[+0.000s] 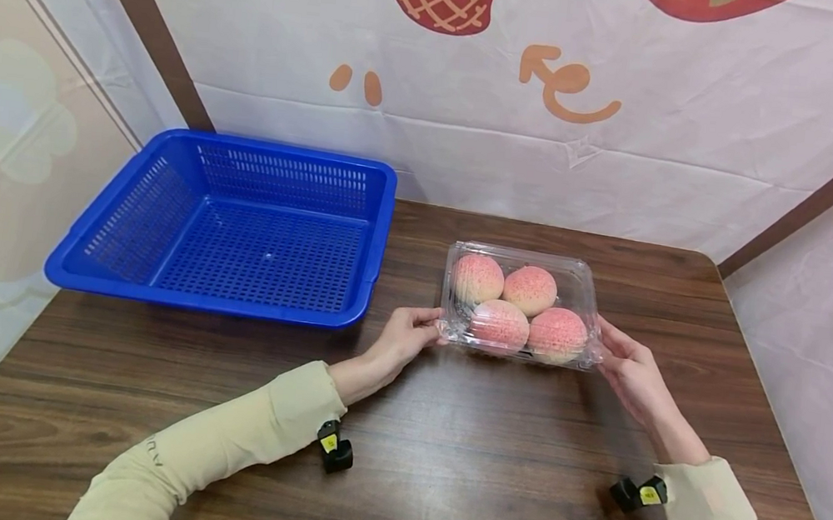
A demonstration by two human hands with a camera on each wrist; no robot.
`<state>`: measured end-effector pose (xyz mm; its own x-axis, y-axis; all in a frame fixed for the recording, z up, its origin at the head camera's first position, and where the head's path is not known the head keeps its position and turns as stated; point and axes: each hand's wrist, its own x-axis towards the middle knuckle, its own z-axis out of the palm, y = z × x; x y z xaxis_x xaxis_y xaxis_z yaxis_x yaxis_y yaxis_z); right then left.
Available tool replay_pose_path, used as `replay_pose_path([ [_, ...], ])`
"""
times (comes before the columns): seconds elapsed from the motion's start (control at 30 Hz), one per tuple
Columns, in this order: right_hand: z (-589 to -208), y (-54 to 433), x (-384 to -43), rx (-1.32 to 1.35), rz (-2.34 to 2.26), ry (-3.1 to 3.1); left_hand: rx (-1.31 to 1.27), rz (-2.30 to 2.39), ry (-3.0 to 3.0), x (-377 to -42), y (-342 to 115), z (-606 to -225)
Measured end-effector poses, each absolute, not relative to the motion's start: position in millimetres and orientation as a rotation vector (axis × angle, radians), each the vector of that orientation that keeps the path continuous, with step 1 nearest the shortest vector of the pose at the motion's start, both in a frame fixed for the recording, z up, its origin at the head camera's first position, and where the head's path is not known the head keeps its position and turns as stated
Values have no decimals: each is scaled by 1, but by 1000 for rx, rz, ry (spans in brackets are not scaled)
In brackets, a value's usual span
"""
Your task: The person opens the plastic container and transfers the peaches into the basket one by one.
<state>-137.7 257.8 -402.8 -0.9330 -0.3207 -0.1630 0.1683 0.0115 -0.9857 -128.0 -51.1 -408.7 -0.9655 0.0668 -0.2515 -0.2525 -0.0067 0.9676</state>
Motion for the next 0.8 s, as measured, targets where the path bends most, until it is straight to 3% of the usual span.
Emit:
replay_pose_path([
  [0.63,-401,258,-138,-151,-1946,1985,-238,2235,1790,-131,-56,-421],
  [0.8,-402,258,-138,-157,-1968,1969,-334,2220,1753,-128,-53,-408],
])
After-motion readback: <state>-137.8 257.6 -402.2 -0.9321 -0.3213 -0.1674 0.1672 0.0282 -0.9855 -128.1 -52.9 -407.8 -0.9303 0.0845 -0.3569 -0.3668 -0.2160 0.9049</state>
